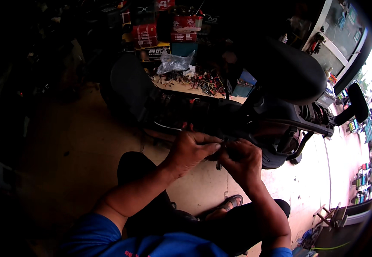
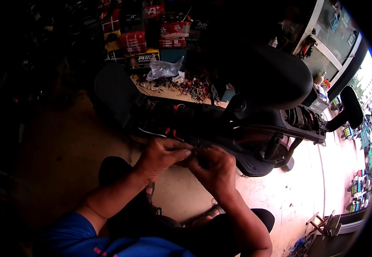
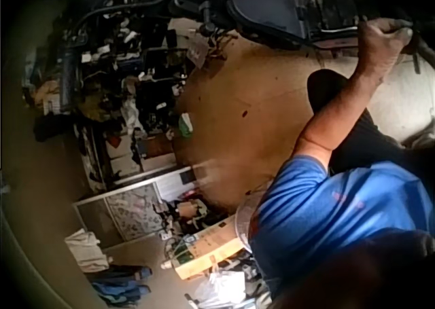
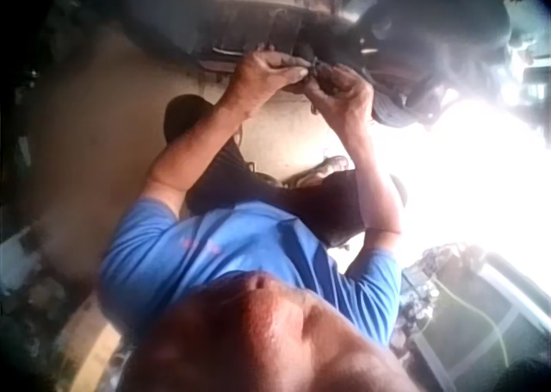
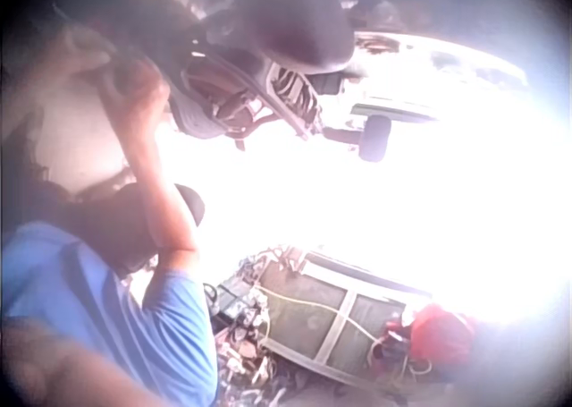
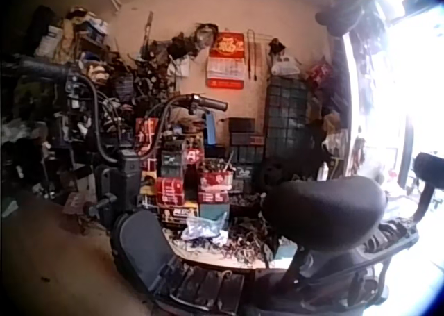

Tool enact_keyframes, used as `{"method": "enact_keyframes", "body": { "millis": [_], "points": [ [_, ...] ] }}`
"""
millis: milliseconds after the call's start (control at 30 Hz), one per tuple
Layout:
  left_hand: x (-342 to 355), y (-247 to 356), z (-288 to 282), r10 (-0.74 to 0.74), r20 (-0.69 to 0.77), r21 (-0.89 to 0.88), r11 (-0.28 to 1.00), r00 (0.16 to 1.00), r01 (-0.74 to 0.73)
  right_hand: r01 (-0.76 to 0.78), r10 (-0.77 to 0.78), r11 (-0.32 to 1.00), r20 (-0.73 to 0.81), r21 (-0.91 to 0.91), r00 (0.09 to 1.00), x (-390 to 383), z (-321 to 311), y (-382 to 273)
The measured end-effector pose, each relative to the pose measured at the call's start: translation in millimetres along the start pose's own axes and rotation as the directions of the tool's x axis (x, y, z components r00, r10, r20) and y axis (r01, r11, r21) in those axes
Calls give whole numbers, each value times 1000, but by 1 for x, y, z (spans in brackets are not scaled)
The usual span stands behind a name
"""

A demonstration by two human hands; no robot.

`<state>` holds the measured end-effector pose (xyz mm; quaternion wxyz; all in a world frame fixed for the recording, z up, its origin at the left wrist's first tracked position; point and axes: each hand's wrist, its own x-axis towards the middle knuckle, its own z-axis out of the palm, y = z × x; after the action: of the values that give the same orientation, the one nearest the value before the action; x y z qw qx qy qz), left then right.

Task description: The person connects and organizes electrical wires and plastic connectors within the body of a scooter by hand. They press wire terminals together and tuck the bundles into the frame.

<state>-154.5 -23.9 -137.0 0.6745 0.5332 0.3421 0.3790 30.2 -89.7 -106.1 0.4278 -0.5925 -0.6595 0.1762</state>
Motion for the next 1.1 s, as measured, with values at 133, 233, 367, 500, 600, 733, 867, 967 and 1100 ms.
{"method": "enact_keyframes", "body": {
  "millis": [133, 233, 367, 500, 600, 733, 867, 967, 1100],
  "points": [
    [-1, 5, 4, 2, -16, 23, 1000, 1000, -2, 2, -2, 1000, -1, 18, 1000, 2, -3, -1],
    [-1, 3, 6, 22, -28, 14, 1000, 999, -22, -25, 25, 1000, -9, 2, 1000, 2, -3, -4],
    [1, -1, 7, 74, -35, 94, 993, 997, -70, -13, 13, 1000, -60, -14, 998, 0, 1, -3],
    [2, -2, 9, 93, -23, 133, 987, 995, -89, 41, -44, 998, -67, -41, 997, -1, 0, -3],
    [5, -11, 6, 124, -23, 146, 982, 992, -119, 118, -127, 989, -101, -87, 987, 0, 2, 1],
    [3, -8, 10, 138, -52, 140, 982, 989, -129, 164, -180, 978, -119, -131, 977, -1, 6, 7],
    [2, -13, 13, 147, -110, 135, 982, 983, -132, 171, -185, 977, -108, -129, 977, 0, 5, 8],
    [2, -8, 15, 133, -153, 129, 985, 979, -114, 186, -200, 974, -99, -132, 975, 0, 3, 10],
    [5, -7, 14, 109, -212, -12, 993, 971, -115, 162, -176, 976, -87, -147, 981, 0, -3, 5]
  ]
}}
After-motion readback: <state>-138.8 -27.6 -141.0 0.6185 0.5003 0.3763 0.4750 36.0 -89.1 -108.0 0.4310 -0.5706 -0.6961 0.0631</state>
